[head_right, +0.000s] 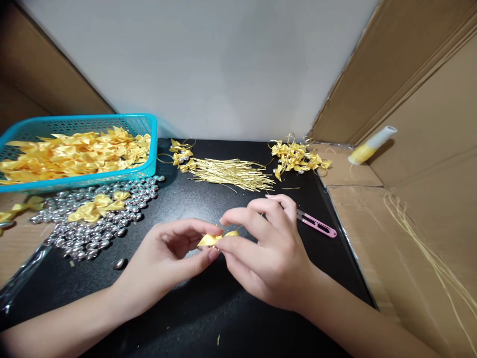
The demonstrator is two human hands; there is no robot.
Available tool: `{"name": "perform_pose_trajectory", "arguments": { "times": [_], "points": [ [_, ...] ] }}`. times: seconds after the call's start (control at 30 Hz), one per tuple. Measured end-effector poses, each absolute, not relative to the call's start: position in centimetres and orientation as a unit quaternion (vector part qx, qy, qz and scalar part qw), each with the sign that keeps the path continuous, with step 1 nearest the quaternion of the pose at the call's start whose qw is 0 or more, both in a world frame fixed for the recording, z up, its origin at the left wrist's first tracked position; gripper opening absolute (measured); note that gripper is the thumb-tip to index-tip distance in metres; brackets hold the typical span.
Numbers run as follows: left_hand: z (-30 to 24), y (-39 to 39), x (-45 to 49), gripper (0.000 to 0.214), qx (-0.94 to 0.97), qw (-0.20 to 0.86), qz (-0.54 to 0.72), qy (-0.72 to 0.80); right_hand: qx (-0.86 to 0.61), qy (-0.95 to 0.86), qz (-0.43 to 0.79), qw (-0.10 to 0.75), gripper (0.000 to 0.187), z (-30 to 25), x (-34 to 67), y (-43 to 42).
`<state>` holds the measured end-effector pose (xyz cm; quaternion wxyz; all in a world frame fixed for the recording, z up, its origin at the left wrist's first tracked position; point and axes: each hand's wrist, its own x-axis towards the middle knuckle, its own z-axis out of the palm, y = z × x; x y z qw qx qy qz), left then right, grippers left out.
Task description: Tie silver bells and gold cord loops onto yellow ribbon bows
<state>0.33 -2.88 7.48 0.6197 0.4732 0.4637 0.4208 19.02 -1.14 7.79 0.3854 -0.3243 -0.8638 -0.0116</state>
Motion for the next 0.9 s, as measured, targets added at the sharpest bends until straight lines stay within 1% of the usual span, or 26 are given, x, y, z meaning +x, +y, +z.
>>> {"name": "perform_pose_trajectory", "arguments": {
  "times": [0.13, 0.33, 0.43, 0.5, 0.57, 0.63, 0.67, 0.73, 0.8, 0.83, 0.87, 0.9],
  "points": [
    [7.4, -3.0, 0.2, 0.017, 0.481, 0.616, 0.419, 0.462, -0.325, -0.868, -0.027, 0.374, 0.010, 7.6, 19.2, -1.0],
    [7.3, -3.0, 0.2, 0.018, 0.511, 0.584, 0.426, 0.465, -0.319, -0.857, -0.049, 0.402, 0.013, 7.3, 18.8, -0.8],
    [7.2, -3.0, 0.2, 0.018, 0.521, 0.578, 0.424, 0.462, -0.315, -0.858, -0.049, 0.403, 0.013, 7.6, 18.8, -0.9],
    [7.1, -3.0, 0.2, 0.018, 0.522, 0.579, 0.419, 0.465, -0.309, -0.862, -0.052, 0.398, 0.012, 8.3, 19.4, -0.5],
    [7.0, -2.8, 0.1, 0.017, 0.516, 0.581, 0.411, 0.476, -0.321, -0.870, -0.038, 0.373, 0.008, 9.2, 20.9, 0.4],
    [6.8, -2.5, 0.1, 0.018, 0.507, 0.588, 0.398, 0.489, -0.373, -0.876, 0.013, 0.306, 0.005, 9.8, 23.1, 1.9],
    [6.8, -2.3, 0.1, 0.019, 0.502, 0.594, 0.389, 0.494, -0.416, -0.872, 0.048, 0.253, 0.009, 9.8, 24.4, 2.7],
    [6.6, -2.0, 0.1, 0.021, 0.489, 0.609, 0.374, 0.501, -0.521, -0.838, 0.132, 0.097, 0.021, 9.5, 26.6, 4.2],
    [6.4, -1.8, 0.2, 0.024, 0.477, 0.621, 0.364, 0.504, -0.613, -0.764, 0.195, -0.054, 0.028, 8.5, 28.3, 5.2],
    [6.3, -1.7, 0.2, 0.025, 0.473, 0.625, 0.363, 0.504, -0.643, -0.729, 0.213, -0.104, 0.029, 7.9, 28.8, 5.4],
    [6.3, -1.7, 0.3, 0.025, 0.469, 0.629, 0.362, 0.504, -0.663, -0.701, 0.227, -0.133, 0.030, 7.4, 29.1, 5.6],
    [6.2, -1.6, 0.3, 0.025, 0.467, 0.631, 0.361, 0.504, -0.676, -0.683, 0.239, -0.144, 0.031, 6.9, 29.3, 5.6]
  ]
}}
